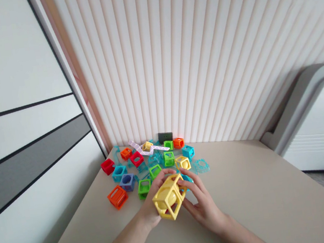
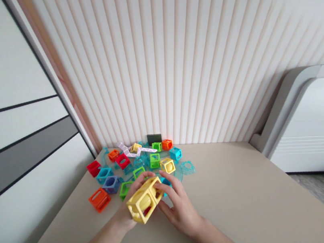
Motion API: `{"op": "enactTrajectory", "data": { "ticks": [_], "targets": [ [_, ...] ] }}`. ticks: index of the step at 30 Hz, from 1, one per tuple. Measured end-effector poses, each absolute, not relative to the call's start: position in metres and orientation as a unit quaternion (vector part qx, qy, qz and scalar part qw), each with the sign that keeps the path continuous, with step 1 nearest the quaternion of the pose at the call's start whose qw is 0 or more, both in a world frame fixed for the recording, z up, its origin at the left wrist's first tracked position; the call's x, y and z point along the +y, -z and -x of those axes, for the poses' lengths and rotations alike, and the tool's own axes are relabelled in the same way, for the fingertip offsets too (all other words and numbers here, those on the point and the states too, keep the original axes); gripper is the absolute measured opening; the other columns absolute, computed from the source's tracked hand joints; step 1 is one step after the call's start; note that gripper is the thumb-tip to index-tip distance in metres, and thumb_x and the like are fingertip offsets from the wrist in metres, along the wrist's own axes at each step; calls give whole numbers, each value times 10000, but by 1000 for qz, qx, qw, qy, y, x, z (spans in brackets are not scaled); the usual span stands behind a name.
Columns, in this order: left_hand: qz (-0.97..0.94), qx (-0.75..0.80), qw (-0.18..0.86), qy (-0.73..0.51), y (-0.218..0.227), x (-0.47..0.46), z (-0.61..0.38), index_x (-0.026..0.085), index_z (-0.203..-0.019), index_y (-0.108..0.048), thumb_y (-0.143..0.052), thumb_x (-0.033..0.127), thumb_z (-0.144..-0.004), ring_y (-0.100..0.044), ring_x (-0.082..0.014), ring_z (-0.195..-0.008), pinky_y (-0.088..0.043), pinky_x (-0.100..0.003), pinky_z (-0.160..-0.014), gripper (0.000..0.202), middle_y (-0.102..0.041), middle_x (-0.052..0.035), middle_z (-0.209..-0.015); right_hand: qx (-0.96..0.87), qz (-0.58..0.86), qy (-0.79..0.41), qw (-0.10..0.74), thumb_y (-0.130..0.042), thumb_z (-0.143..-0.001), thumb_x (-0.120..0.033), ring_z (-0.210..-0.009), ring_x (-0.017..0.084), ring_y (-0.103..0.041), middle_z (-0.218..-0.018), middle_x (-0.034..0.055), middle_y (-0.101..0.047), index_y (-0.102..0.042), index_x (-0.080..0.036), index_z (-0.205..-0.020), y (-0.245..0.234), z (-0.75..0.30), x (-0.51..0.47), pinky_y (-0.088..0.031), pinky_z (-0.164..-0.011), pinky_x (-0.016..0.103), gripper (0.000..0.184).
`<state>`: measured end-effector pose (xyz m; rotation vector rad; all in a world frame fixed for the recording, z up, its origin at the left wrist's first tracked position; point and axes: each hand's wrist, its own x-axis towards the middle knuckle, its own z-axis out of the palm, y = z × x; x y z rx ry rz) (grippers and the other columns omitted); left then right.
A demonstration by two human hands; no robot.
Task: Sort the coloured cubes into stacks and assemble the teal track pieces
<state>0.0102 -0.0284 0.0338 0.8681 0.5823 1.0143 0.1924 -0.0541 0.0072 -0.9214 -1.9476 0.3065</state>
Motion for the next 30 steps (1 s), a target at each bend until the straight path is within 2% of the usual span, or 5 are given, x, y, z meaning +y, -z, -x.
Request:
{"op": "enactTrajectory", "data": {
  "ticks": [12,16,21,24,30],
  "targets": [
    [-634,407,321,-574,-33,-23,-1,229,-1135,-663,-790,203,-684,-646,-283,-1048,-532,-377,-891,469,-651,-73,-1117,-800,364,-231,418,-727,-877,-406,-1314,298,-535,-1429,129,-543,-449,-270,-1465,-11,-192,-59,-458,-1103,418,665],
    [-651,395,343,-551,-27,-23,-3,263,-1354,-523,-752,224,-772,-604,-286,-1185,-518,-413,-983,627,-563,-100,-1312,-739,387,-269,482,-587,-973,-355,-1280,269,-575,-1393,106,-602,-528,-274,-1410,-3,-191,-54,-459,-1091,401,449],
    [-636,348,412,-552,-21,-29,-9,296,-1490,-311,-706,273,-859,-587,-263,-1248,-493,-408,-1055,745,-535,-102,-1373,-606,425,-369,562,-508,-997,-487,-1072,267,-688,-1199,101,-724,-672,-223,-1250,-5,-189,-46,-561,-908,364,401],
    [-643,309,426,-557,-16,-33,-11,293,-1435,-371,-653,269,-907,-593,-240,-1245,-505,-382,-1047,599,-543,-97,-1365,-553,416,-411,594,-520,-961,-582,-839,229,-713,-1018,80,-769,-742,-203,-1096,-12,-187,-42,-580,-736,309,460],
    [-637,307,416,-571,-14,-31,-12,252,-1290,-484,-603,273,-945,-618,-216,-1195,-539,-352,-1006,366,-575,-97,-1293,-525,419,-460,581,-590,-886,-651,-681,211,-675,-800,69,-760,-779,-177,-907,-23,-188,-40,-565,-657,313,511]
  ]
}}
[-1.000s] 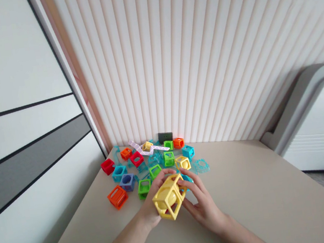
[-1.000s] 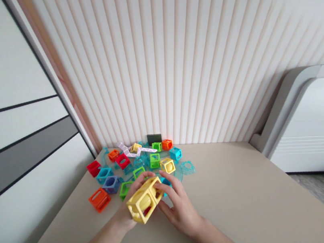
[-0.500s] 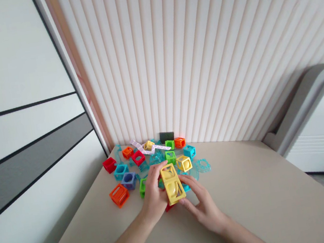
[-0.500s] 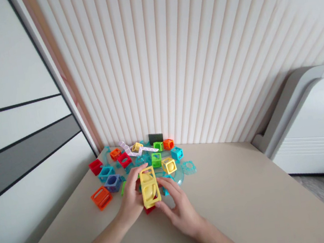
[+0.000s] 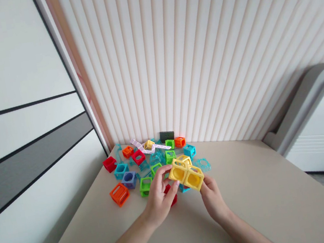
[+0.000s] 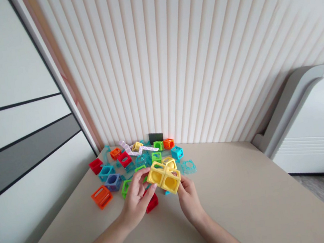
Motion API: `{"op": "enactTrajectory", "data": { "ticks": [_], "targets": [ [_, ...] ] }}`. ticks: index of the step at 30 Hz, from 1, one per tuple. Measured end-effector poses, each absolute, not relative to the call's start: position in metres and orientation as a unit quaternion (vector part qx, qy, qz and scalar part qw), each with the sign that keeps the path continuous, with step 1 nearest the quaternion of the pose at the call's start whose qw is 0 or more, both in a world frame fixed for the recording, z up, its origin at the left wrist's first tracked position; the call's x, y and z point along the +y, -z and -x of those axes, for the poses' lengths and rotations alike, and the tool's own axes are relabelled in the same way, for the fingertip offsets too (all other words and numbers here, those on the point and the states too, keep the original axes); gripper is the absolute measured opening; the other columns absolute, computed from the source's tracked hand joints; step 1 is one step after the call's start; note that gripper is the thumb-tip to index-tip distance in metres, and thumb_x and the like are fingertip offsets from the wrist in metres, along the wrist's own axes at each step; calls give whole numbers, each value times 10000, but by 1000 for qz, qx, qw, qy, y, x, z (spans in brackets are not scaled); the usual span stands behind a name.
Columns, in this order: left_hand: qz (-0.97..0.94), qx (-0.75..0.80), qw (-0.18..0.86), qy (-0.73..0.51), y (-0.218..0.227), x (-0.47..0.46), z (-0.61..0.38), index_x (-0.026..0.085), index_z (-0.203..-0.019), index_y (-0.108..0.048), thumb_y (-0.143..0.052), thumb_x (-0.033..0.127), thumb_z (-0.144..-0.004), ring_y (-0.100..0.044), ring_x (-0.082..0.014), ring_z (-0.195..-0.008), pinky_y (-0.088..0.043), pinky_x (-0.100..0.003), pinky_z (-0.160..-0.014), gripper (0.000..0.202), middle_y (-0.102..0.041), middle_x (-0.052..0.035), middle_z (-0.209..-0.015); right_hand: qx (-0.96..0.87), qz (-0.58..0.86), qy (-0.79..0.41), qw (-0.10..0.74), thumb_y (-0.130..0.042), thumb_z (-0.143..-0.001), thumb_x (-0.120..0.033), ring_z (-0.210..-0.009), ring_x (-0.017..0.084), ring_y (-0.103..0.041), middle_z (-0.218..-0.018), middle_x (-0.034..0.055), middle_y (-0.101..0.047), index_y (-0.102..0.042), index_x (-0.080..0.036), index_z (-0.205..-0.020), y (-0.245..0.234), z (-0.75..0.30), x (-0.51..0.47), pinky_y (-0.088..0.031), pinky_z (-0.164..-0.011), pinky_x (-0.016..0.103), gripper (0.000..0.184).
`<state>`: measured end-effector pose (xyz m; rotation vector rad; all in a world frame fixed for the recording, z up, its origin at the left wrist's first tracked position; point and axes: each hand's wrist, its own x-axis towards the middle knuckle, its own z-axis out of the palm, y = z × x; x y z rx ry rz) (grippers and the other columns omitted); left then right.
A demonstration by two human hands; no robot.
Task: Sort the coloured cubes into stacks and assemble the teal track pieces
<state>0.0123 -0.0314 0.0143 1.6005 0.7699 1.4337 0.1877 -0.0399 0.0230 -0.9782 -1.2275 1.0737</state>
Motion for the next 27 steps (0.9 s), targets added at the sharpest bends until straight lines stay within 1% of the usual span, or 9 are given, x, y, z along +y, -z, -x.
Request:
{"op": "enactTrajectory", "data": {
  "ticks": [3,6,8,10,12,15,17,22,27],
  "targets": [
    [-643,325,387,-576,-17,-29,-11,256,-1261,-490,-603,254,-944,-614,-209,-1194,-533,-352,-1006,337,-577,-88,-1280,-535,420,-462,569,-585,-886,-653,-651,216,-671,-720,67,-739,-783,-169,-838,-28,-188,-42,-562,-643,316,526],
    [-669,343,319,-577,-22,-28,-9,244,-1117,-556,-591,231,-942,-580,-221,-1235,-504,-379,-1035,179,-563,-83,-1272,-545,426,-442,571,-602,-889,-626,-653,211,-665,-707,60,-730,-781,-166,-814,-29,-186,-45,-553,-644,306,500],
    [-694,358,271,-563,-26,-28,-7,234,-1042,-599,-603,228,-928,-553,-236,-1262,-471,-405,-1070,115,-556,-85,-1279,-547,428,-435,573,-614,-892,-607,-649,202,-657,-727,56,-735,-780,-164,-841,-26,-185,-47,-542,-632,294,476],
    [-711,370,237,-549,-29,-29,-6,234,-1043,-635,-626,237,-908,-540,-246,-1272,-450,-416,-1089,136,-553,-88,-1294,-549,428,-427,578,-606,-907,-585,-644,191,-648,-748,51,-740,-779,-164,-869,-22,-183,-48,-530,-618,279,457],
    [-718,377,223,-541,-31,-30,-6,229,-1041,-657,-649,251,-886,-540,-254,-1268,-454,-415,-1084,156,-556,-93,-1305,-558,430,-414,576,-588,-929,-559,-659,188,-650,-773,47,-746,-779,-166,-908,-16,-182,-49,-526,-624,269,438],
    [-724,384,228,-526,-33,-30,-7,217,-989,-683,-662,250,-863,-547,-264,-1257,-470,-409,-1065,132,-562,-99,-1307,-587,443,-376,564,-555,-960,-522,-753,207,-674,-862,53,-759,-773,-174,-1011,-10,-182,-50,-540,-679,275,414],
    [-727,390,236,-513,-33,-31,-8,220,-993,-696,-659,237,-858,-548,-268,-1257,-467,-410,-1069,142,-562,-100,-1314,-614,451,-344,550,-532,-981,-484,-805,218,-685,-923,60,-764,-761,-178,-1069,-7,-182,-52,-551,-720,283,392],
    [-701,407,248,-531,-34,-31,-9,234,-1115,-692,-662,222,-861,-590,-255,-1210,-484,-393,-1052,257,-588,-94,-1284,-702,429,-265,503,-530,-995,-359,-862,216,-708,-1021,77,-764,-724,-196,-1147,-8,-182,-56,-564,-804,287,296],
    [-713,378,242,-539,-34,-31,-6,247,-1140,-685,-647,200,-873,-584,-256,-1213,-496,-381,-1038,274,-581,-91,-1276,-736,402,-222,498,-541,-985,-295,-940,222,-725,-1103,101,-750,-669,-208,-1230,-13,-183,-59,-573,-843,282,290]
  ]
}}
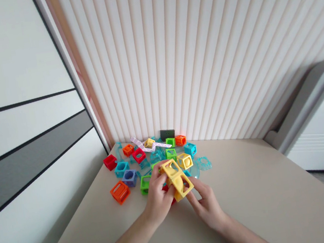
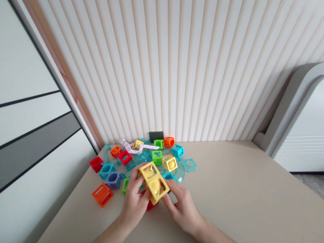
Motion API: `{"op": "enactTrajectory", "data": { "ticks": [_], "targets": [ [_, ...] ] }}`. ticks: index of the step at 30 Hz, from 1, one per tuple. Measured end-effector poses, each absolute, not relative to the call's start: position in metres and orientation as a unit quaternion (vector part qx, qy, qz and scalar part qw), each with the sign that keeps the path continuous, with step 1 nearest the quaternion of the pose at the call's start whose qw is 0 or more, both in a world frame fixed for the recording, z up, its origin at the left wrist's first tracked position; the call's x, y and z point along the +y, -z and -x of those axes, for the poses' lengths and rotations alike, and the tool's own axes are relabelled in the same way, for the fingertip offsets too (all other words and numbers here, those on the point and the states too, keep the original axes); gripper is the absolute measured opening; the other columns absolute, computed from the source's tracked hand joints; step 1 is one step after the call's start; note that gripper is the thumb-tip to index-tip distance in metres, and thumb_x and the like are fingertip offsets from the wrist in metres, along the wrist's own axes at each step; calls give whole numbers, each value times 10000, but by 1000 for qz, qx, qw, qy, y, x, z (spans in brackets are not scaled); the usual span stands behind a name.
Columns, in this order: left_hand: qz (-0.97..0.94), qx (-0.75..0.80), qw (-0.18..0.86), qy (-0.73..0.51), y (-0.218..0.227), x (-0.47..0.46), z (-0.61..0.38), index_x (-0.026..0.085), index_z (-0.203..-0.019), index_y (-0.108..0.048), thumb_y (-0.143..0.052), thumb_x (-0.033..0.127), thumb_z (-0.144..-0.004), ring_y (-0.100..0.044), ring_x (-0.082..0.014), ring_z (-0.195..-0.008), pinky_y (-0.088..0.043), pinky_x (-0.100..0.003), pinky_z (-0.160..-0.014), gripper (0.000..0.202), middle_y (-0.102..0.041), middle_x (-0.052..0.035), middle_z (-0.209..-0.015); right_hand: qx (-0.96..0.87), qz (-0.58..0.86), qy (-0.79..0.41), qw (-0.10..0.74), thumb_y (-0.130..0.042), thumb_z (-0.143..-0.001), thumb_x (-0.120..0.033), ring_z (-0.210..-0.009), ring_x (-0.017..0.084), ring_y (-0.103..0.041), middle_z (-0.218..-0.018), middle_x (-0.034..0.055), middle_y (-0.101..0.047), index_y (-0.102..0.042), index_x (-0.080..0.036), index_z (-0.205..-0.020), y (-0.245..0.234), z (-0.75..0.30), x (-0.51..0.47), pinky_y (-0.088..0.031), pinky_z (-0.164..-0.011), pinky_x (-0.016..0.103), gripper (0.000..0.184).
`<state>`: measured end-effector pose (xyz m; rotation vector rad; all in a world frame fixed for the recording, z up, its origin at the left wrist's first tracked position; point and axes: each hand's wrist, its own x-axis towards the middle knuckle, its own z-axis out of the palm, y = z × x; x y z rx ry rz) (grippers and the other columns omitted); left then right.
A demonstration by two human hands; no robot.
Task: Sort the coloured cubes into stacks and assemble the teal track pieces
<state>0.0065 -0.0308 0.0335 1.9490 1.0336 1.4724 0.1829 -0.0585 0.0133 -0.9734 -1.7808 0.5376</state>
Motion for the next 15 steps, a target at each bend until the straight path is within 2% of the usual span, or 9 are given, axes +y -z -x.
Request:
{"op": "enactTrajectory", "data": {
  "ticks": [5,11,15],
  "targets": [
    [-731,349,209,-548,-33,-32,-5,239,-1151,-676,-641,189,-874,-591,-267,-1194,-512,-387,-1023,284,-575,-104,-1268,-740,392,-207,506,-560,-971,-279,-916,232,-726,-1099,112,-744,-658,-223,-1244,-17,-185,-61,-581,-831,300,295],
    [-760,313,203,-533,-32,-35,-2,270,-1305,-614,-651,240,-897,-525,-284,-1290,-460,-400,-1101,411,-502,-110,-1375,-714,398,-201,541,-526,-995,-289,-948,242,-702,-1111,111,-726,-645,-242,-1278,-12,-188,-58,-560,-827,316,311],
    [-776,296,228,-508,-30,-36,-1,263,-1244,-658,-607,269,-938,-482,-294,-1344,-457,-402,-1112,311,-443,-119,-1443,-692,406,-207,560,-481,-1019,-320,-932,238,-690,-1084,101,-723,-671,-243,-1226,-10,-192,-55,-544,-814,319,291]
  ]
}}
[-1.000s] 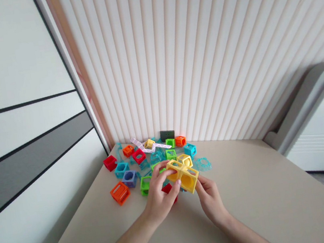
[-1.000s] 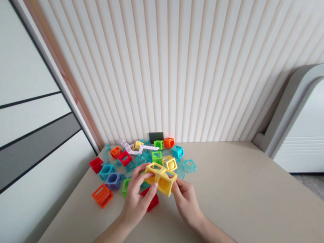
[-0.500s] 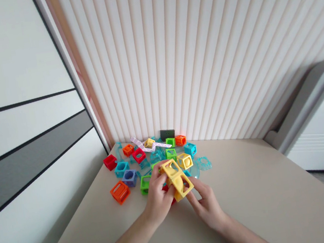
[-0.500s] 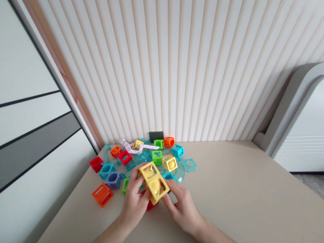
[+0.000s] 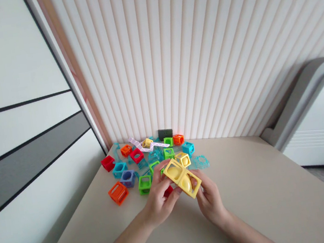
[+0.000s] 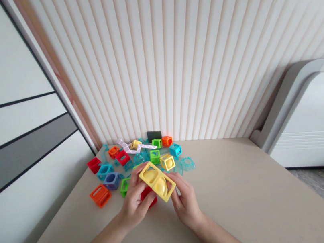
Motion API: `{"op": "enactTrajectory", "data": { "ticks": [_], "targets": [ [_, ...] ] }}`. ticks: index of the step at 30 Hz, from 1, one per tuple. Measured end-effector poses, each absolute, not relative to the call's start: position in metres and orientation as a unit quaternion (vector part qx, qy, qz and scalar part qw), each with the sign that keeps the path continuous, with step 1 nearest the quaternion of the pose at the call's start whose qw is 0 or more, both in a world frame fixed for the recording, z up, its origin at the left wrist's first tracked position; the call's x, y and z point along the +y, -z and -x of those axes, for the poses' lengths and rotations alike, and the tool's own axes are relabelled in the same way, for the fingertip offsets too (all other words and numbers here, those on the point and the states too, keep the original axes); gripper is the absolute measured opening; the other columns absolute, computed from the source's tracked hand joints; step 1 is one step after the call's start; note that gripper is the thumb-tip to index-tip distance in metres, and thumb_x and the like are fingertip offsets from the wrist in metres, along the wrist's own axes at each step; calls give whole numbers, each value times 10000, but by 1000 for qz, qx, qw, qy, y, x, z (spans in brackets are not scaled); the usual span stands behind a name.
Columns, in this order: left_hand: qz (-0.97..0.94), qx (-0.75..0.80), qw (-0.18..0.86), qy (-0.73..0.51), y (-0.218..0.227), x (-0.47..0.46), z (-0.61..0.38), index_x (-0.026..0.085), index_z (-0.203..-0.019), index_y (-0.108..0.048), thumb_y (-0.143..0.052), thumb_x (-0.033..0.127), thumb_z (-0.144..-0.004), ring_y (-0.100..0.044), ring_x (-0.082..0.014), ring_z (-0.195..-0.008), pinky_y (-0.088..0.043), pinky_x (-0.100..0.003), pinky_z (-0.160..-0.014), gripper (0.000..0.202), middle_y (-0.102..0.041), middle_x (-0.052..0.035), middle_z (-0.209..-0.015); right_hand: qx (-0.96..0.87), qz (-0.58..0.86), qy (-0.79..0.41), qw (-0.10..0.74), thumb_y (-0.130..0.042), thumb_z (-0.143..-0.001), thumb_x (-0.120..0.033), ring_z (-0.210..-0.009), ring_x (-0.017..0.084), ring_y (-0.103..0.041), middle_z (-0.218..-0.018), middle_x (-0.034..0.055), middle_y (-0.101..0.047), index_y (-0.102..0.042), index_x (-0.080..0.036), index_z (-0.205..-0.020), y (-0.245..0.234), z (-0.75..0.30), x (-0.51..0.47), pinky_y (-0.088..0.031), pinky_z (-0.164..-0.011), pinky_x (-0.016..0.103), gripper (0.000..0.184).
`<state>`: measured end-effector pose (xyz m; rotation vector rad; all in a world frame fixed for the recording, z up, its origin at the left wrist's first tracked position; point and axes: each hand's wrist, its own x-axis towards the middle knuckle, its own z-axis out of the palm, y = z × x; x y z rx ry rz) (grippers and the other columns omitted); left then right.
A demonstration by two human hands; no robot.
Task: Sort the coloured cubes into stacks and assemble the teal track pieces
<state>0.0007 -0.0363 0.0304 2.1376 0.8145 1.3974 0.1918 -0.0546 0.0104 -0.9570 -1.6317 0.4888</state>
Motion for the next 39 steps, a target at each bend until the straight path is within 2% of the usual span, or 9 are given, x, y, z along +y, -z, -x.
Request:
{"op": "enactTrajectory", "data": {
  "ticks": [4,7,13,22,28,34,39],
  "targets": [
    [-787,294,243,-486,-27,-35,-2,239,-1058,-728,-583,281,-961,-527,-277,-1293,-465,-424,-1106,180,-416,-117,-1493,-690,396,-198,573,-476,-1018,-304,-907,225,-689,-1057,95,-718,-675,-241,-1181,-15,-194,-54,-538,-794,308,264],
    [-789,286,232,-492,-26,-35,-3,225,-953,-752,-600,288,-952,-529,-281,-1291,-472,-438,-1097,165,-412,-114,-1504,-690,390,-194,578,-508,-1002,-290,-871,213,-692,-1011,84,-721,-679,-238,-1123,-19,-194,-55,-543,-776,294,216],
    [-796,275,214,-495,-25,-35,-2,266,-1016,-774,-639,266,-924,-553,-287,-1264,-496,-446,-1066,164,-410,-104,-1521,-691,390,-186,580,-511,-997,-308,-840,211,-698,-968,81,-727,-687,-235,-1050,-21,-193,-56,-554,-752,296,198],
    [-792,275,220,-498,-24,-35,-3,251,-999,-761,-614,272,-942,-597,-261,-1191,-502,-455,-1058,159,-454,-116,-1486,-689,389,-188,581,-542,-973,-236,-859,205,-690,-995,75,-720,-675,-241,-1055,-18,-193,-55,-543,-767,292,156],
    [-805,267,225,-480,-25,-34,-1,233,-1013,-754,-573,252,-965,-546,-278,-1272,-485,-467,-1073,188,-438,-131,-1498,-682,395,-201,581,-564,-956,-222,-865,201,-691,-1000,66,-721,-674,-238,-1069,-18,-193,-53,-539,-772,282,158],
    [-790,282,227,-495,-23,-35,-4,254,-986,-782,-603,271,-950,-609,-268,-1190,-538,-460,-1013,184,-501,-119,-1453,-678,416,-178,580,-592,-934,-236,-823,199,-693,-956,58,-721,-666,-239,-1065,-16,-194,-54,-543,-738,282,151],
    [-783,286,245,-494,-22,-35,-5,272,-953,-796,-620,307,-939,-628,-260,-1149,-545,-457,-1001,180,-505,-107,-1453,-682,420,-160,576,-592,-931,-227,-828,202,-694,-963,62,-717,-650,-245,-1134,-11,-196,-55,-547,-729,287,212]
  ]
}}
